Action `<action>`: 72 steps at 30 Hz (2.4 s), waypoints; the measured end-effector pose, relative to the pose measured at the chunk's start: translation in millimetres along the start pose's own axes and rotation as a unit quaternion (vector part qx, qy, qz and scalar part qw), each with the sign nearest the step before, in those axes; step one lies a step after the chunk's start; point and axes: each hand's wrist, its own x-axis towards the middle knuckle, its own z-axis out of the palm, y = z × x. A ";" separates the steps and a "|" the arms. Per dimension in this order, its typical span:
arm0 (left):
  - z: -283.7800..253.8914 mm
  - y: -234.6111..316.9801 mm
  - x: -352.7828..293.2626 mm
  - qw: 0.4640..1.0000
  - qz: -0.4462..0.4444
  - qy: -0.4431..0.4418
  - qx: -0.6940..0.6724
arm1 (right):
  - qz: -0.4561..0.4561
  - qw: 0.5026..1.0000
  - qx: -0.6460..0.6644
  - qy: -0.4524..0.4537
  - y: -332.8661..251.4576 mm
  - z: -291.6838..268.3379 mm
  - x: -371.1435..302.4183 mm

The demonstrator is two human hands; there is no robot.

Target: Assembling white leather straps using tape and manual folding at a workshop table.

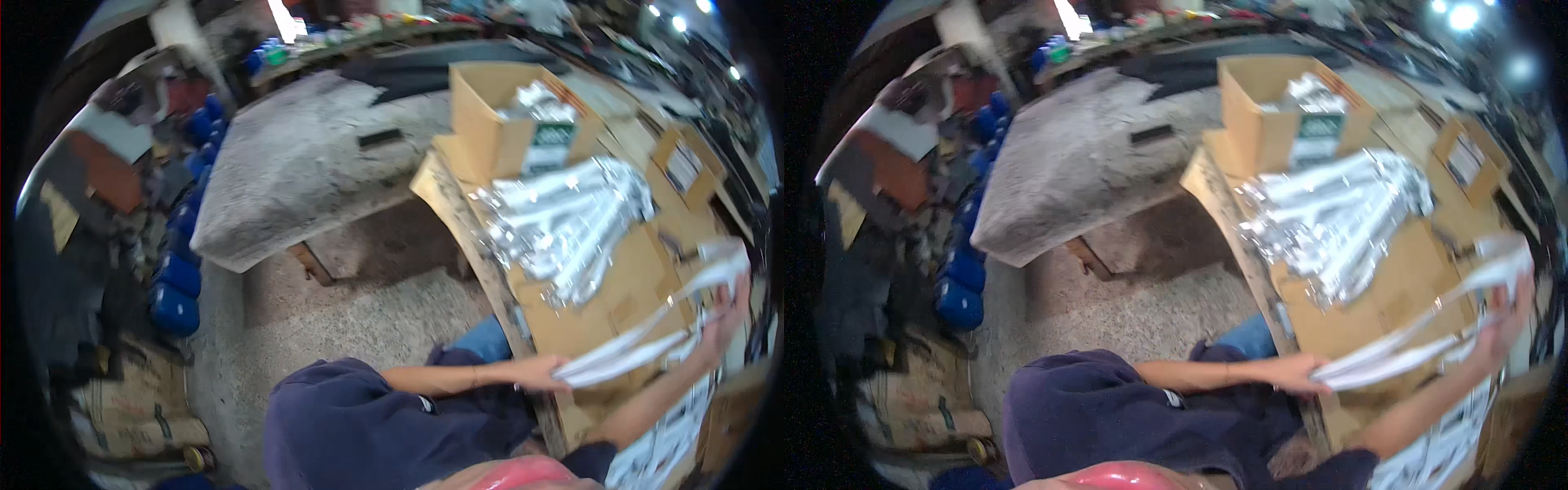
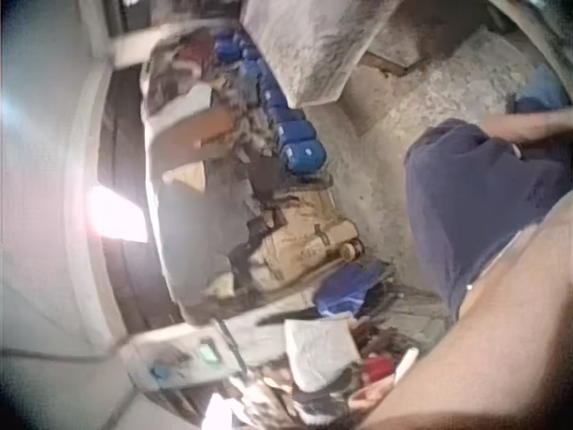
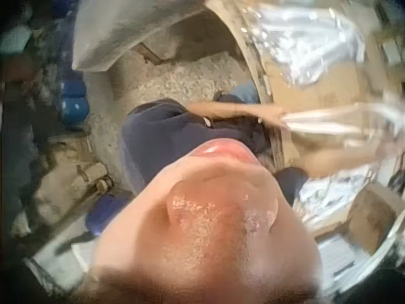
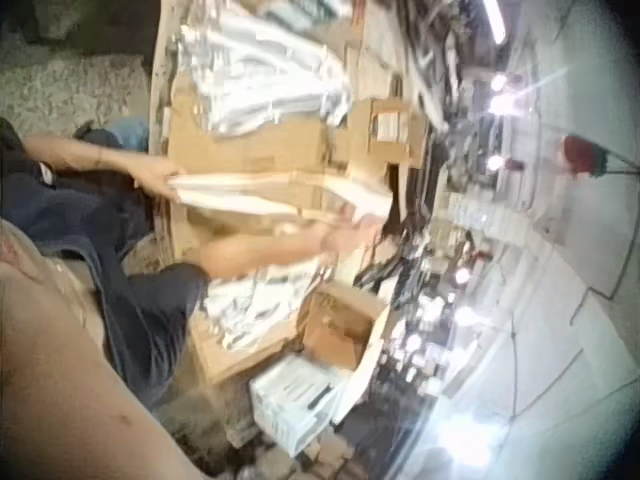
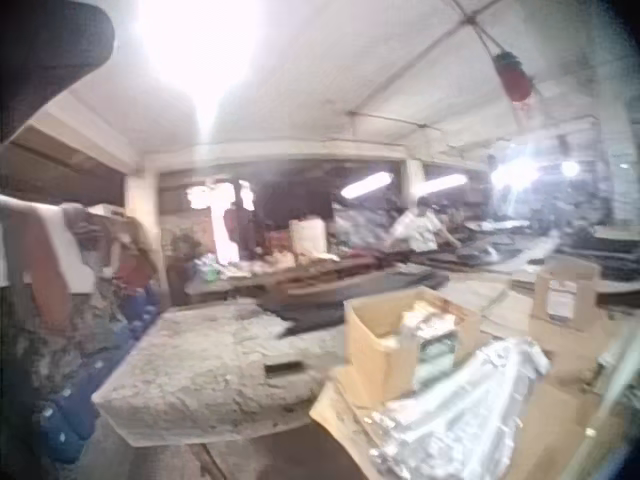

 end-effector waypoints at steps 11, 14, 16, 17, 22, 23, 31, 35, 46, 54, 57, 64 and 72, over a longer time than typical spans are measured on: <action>-20.8 -21.4 85.4 0.996 -0.018 0.088 -0.028 | -0.105 0.973 -0.202 -0.036 103.3 7.5 166.4; -6.9 -14.4 106.8 0.993 0.028 0.098 -0.062 | -0.028 0.895 -0.444 0.034 146.5 -59.4 199.8; -18.4 -19.7 105.8 0.984 -0.105 0.084 -0.117 | 0.025 0.812 -0.579 0.069 183.3 -54.1 170.4; -30.6 -30.2 99.2 0.984 -0.144 0.099 -0.047 | -0.014 0.819 -0.570 0.071 205.3 -33.0 124.8; -41.8 -33.4 80.7 0.993 0.017 0.107 0.035 | 0.035 0.816 -0.557 0.150 220.7 -48.2 -110.5; -44.0 -32.3 81.6 0.996 0.020 0.056 0.064 | 0.043 0.811 -0.560 0.160 223.5 -52.2 -148.3; -78.2 -35.2 87.5 0.986 0.028 -0.084 0.139 | 0.190 0.781 -0.584 0.114 184.2 37.1 -200.6; -67.5 -17.0 83.6 0.942 0.025 0.062 0.328 | 0.057 0.761 -0.628 0.154 167.3 -11.1 -190.8; -77.9 64.0 76.3 0.910 -0.006 -0.152 0.385 | 0.215 0.688 -0.693 -0.030 126.1 -3.5 -237.0; -87.3 -7.3 303.0 0.897 0.181 -0.006 0.403 | 0.067 0.690 -0.715 -0.094 146.4 -25.0 -263.3; -87.7 -69.0 347.0 0.856 0.250 0.045 0.451 | 0.034 0.671 -0.734 -0.103 160.1 -21.3 -266.3; -31.8 -82.6 356.1 0.793 0.338 0.022 0.506 | 0.042 0.720 -0.692 -0.026 155.1 -29.9 -266.4; -11.8 -54.8 370.6 0.959 0.179 -0.078 0.205 | 0.022 0.791 -0.612 -0.019 159.2 -44.1 -269.0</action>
